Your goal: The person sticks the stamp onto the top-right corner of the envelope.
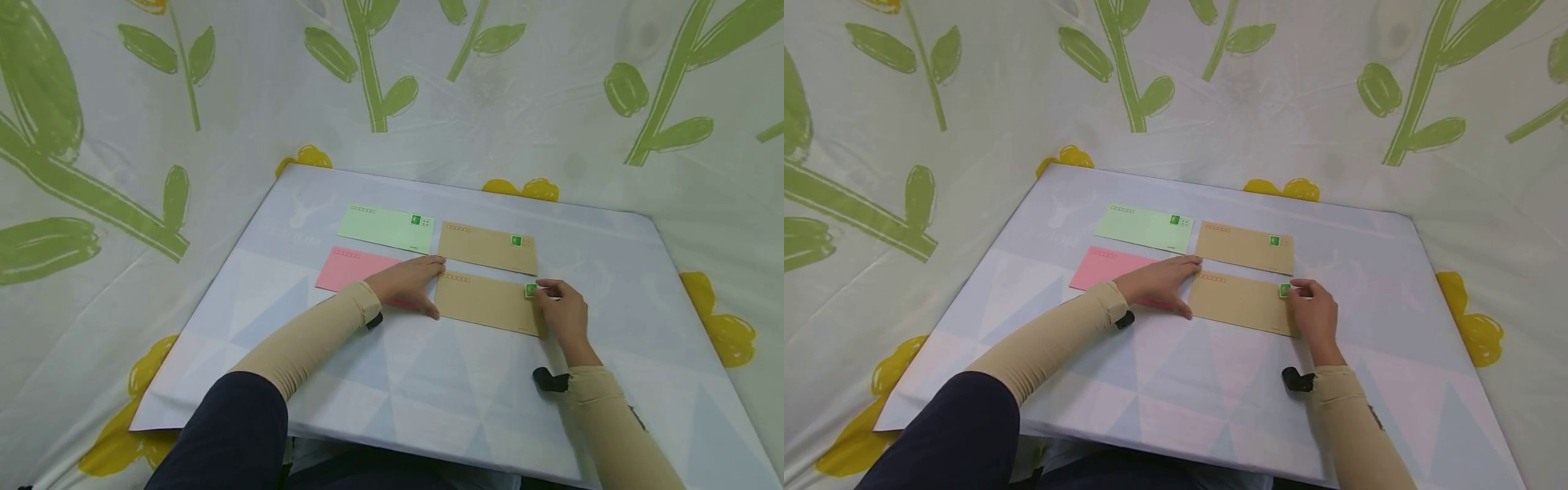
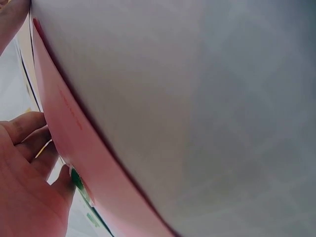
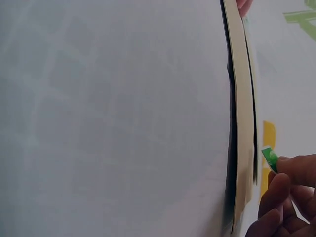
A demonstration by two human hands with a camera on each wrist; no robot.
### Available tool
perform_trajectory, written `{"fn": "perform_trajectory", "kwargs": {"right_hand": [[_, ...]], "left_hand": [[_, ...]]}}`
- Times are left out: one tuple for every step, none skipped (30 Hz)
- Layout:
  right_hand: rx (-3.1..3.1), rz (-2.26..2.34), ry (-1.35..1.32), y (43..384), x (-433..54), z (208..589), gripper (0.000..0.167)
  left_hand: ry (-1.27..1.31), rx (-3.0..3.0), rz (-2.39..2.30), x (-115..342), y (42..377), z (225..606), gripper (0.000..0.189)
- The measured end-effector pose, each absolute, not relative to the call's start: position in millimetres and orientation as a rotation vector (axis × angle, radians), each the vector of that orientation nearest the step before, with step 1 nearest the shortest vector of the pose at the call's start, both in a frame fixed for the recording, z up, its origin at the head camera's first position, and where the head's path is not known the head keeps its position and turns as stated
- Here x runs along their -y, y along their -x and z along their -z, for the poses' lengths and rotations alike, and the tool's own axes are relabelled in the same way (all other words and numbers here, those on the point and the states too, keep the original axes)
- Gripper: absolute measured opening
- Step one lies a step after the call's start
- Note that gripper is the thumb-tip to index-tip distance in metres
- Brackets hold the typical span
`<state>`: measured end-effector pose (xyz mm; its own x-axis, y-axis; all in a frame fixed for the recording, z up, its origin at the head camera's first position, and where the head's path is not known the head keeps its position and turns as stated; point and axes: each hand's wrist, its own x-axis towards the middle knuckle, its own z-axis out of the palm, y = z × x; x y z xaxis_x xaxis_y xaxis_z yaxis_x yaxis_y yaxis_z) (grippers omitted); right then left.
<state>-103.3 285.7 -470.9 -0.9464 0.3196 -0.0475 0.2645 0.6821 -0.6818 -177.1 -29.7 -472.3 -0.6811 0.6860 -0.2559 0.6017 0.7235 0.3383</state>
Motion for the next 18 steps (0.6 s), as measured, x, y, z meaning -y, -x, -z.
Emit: {"fn": "perform_trajectory", "kwargs": {"right_hand": [[2.812,-1.119,0.484,103.4,-284.9,470.7,0.034],[2.812,-1.115,0.479,103.4,-284.2,470.7,0.034],[2.813,-1.114,0.478,103.3,-283.4,470.5,0.034],[2.815,-1.114,0.479,103.3,-282.7,470.6,0.033],[2.816,-1.118,0.478,103.7,-282.0,470.6,0.033],[2.818,-1.117,0.478,104.1,-281.4,471.0,0.033],[2.822,-1.12,0.478,104.3,-281.0,471.3,0.033],[2.825,-1.122,0.48,104.4,-280.5,471.7,0.033],[2.83,-1.124,0.481,104.7,-280.1,472.0,0.034],[2.838,-1.12,0.48,105.1,-279.8,472.4,0.034],[2.843,-1.118,0.479,105.4,-279.5,472.9,0.034],[2.848,-1.111,0.479,105.7,-279.4,473.3,0.033],[2.85,-1.111,0.479,105.8,-279.1,473.5,0.033],[2.85,-1.112,0.474,106.0,-279.4,473.9,0.034],[2.853,-1.11,0.472,106.3,-279.5,474.2,0.033],[2.854,-1.11,0.468,106.3,-279.5,474.1,0.033],[2.855,-1.111,0.464,106.3,-279.6,474.1,0.033],[2.854,-1.111,0.46,106.3,-279.6,474.0,0.033]], "left_hand": [[-0.997,-2.564,-0.323,29.8,177.2,472.3,0.118],[-0.997,-2.564,-0.325,29.8,177.3,472.3,0.118],[-0.995,-2.564,-0.328,30.0,177.4,472.2,0.118],[-0.995,-2.564,-0.329,30.1,177.5,472.3,0.118],[-0.996,-2.565,-0.33,30.2,177.6,472.2,0.118],[-0.996,-2.565,-0.33,30.3,177.6,472.1,0.118],[-0.996,-2.565,-0.33,30.4,177.7,472.3,0.118],[-0.994,-2.565,-0.331,30.4,177.6,472.3,0.118],[-0.993,-2.566,-0.329,30.4,177.5,472.2,0.118],[-0.992,-2.566,-0.327,30.3,177.4,472.3,0.118],[-0.99,-2.566,-0.322,30.3,177.3,472.2,0.119],[-0.988,-2.566,-0.319,30.2,177.3,472.1,0.119],[-0.985,-2.563,-0.318,30.2,177.2,471.9,0.12],[-0.982,-2.562,-0.315,30.1,177.1,471.7,0.12],[-0.98,-2.56,-0.311,30.0,177.0,471.4,0.121],[-0.978,-2.558,-0.31,29.9,177.0,471.2,0.121],[-0.977,-2.557,-0.306,29.8,176.9,470.8,0.121],[-0.974,-2.555,-0.308,29.6,176.8,470.4,0.121]]}}
